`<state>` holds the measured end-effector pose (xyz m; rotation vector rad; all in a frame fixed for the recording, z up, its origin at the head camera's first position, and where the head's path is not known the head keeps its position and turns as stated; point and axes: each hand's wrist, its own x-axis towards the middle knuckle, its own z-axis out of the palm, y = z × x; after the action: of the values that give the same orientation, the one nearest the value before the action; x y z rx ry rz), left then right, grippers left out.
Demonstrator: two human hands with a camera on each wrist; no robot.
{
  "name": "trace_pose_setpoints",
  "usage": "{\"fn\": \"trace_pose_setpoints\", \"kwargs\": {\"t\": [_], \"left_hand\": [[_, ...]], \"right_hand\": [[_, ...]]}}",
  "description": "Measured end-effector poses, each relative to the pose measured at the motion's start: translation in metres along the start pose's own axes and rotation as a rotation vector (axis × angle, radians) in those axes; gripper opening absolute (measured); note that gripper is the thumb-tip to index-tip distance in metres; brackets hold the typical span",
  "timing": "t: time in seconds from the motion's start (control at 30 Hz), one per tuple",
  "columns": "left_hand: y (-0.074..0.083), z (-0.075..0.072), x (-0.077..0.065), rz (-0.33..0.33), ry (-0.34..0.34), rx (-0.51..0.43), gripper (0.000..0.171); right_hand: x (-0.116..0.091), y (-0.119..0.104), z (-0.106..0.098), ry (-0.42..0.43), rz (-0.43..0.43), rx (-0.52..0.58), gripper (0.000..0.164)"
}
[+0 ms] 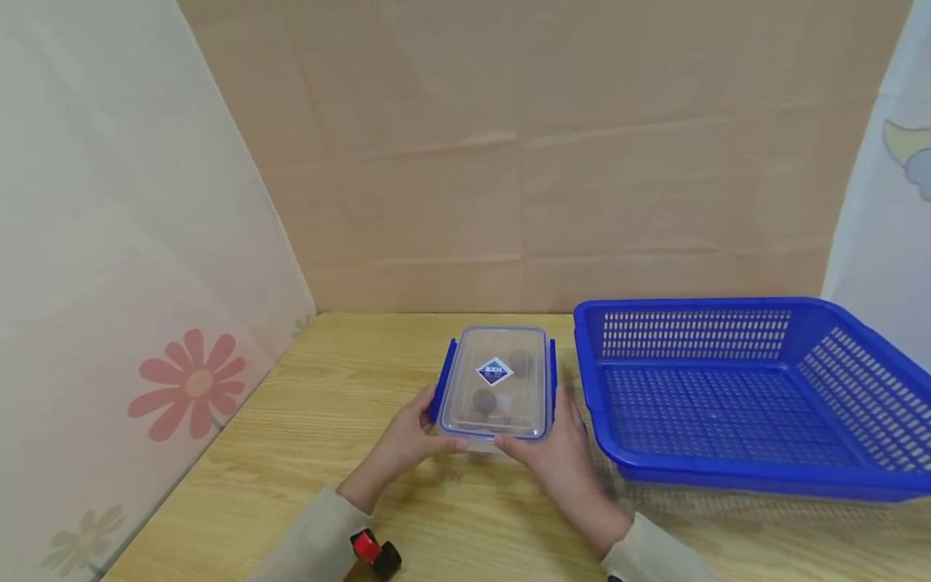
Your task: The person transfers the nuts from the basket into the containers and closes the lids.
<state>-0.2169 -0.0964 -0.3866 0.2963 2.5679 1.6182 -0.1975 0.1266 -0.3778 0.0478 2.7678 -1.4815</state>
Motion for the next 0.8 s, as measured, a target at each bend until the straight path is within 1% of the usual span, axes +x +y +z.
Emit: {"fn": "trace_pose_setpoints", "kwargs": {"t": [0.07, 0.13, 0.2, 0.33, 0.4, 0.5, 0.7, 0.8], "left_hand": [[-0.002, 0.001, 0.001, 0.014, -0.023, -0.052, 0.102], [-0.003, 0.001, 0.001, 0.01, -0.035, -0.089, 0.099], [-0.004, 0.002, 0.002, 0.004, -0.039, -0.115, 0.098], [-0.003, 0.003, 0.004, -0.006, -0.034, -0.136, 0.095], [-0.003, 0.003, 0.004, -0.012, -0.031, -0.14, 0.094], [-0.004, 0.004, 0.004, -0.016, -0.029, -0.146, 0.094], [-0.006, 0.004, 0.004, 0.0, -0.036, -0.155, 0.095], [-0.006, 0.004, 0.005, 0.008, -0.04, -0.161, 0.095]], "right_hand": [[0.001, 0.001, -0.001, -0.023, 0.024, 0.018, 0.131], [0.002, 0.002, -0.002, -0.045, 0.042, 0.032, 0.132], [0.003, 0.003, -0.003, -0.049, 0.037, 0.053, 0.126], [0.006, 0.006, -0.002, -0.024, -0.001, 0.11, 0.104], [0.006, 0.007, -0.001, -0.02, -0.007, 0.142, 0.102], [0.007, 0.01, 0.001, -0.016, -0.007, 0.181, 0.104], [0.005, 0.014, 0.006, -0.002, 0.012, 0.211, 0.115], [0.006, 0.014, 0.008, 0.016, 0.015, 0.201, 0.117]]}}
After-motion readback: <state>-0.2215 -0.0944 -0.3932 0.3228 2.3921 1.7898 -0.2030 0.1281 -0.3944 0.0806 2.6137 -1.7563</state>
